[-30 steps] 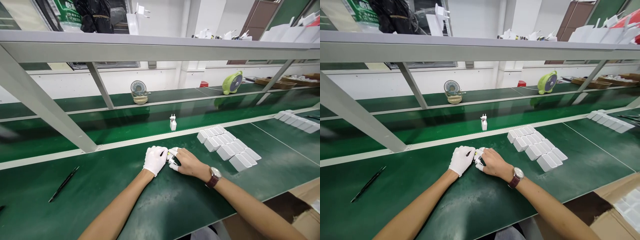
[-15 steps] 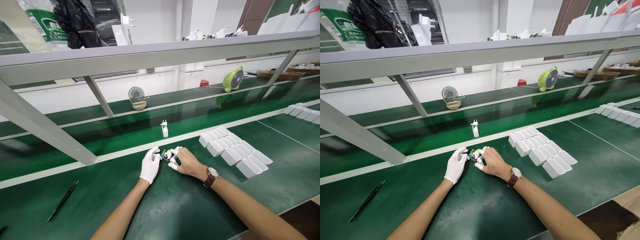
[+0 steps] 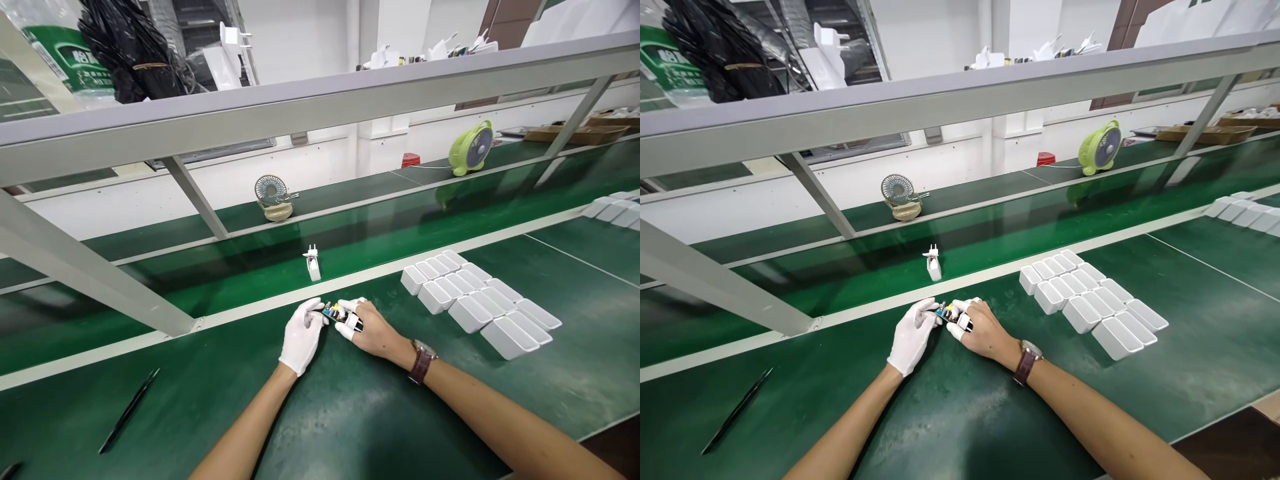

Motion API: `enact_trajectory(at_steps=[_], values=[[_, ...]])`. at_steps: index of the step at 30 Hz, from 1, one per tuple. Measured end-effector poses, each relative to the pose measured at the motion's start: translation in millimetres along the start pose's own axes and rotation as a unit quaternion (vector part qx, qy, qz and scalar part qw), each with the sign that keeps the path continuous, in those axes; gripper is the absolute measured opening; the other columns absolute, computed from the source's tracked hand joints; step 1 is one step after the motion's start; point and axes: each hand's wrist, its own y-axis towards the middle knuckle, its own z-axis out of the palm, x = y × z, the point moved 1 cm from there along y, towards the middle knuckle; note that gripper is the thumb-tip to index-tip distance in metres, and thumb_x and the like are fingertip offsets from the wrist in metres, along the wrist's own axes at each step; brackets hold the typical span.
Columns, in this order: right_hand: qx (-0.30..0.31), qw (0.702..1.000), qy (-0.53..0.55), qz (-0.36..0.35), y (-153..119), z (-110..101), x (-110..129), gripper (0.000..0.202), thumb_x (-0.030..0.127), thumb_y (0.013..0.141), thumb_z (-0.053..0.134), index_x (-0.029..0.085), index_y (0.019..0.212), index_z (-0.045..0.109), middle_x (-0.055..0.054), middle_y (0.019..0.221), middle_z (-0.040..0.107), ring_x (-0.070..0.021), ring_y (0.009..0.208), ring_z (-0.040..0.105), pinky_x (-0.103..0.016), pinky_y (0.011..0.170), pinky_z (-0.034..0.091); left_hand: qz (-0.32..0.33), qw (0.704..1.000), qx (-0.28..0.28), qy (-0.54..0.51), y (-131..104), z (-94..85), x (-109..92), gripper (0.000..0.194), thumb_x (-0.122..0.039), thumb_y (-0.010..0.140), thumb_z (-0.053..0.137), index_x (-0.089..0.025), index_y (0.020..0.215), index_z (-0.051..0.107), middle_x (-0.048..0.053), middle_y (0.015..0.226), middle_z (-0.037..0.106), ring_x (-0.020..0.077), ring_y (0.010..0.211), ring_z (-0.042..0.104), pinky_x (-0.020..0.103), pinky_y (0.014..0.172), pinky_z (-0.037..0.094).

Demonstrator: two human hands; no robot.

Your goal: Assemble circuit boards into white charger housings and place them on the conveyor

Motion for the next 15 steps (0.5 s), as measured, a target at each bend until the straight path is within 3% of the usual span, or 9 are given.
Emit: enact_trajectory(at_steps=[9, 15], values=[[0.006, 1.0, 0.001, -0.021, 0, -7, -1, 0.049, 0.03, 0.09, 0.062, 0.016, 0.136, 0.051, -0.011, 0.106, 0.065, -0.0291, 0.1, 0.057, -0.045, 0.091, 0.046, 0.013, 0.998, -0.039, 0.055, 0, -3.7, 1, 0.039, -0.03, 0.084, 0.063, -0.018, 0.121, 0.06, 0.008, 0.113, 0.07, 0.0115, 0.073, 0.062, 0.029, 0.077, 0.053], [0.039, 0.998, -0.011, -0.054, 2, -11, -9, 0.053, 0.023, 0.088, 0.061, 0.015, 0.139, 0.048, -0.015, 0.115, 0.064, -0.0306, 0.11, 0.056, -0.047, 0.095, 0.045, 0.023, 0.991, -0.067, 0.112, 2, -5.3, -4, 0.034, -0.027, 0.085, 0.055, -0.018, 0.117, 0.063, 0.008, 0.111, 0.071, 0.0155, 0.08, 0.066, 0.031, 0.078, 0.052]])
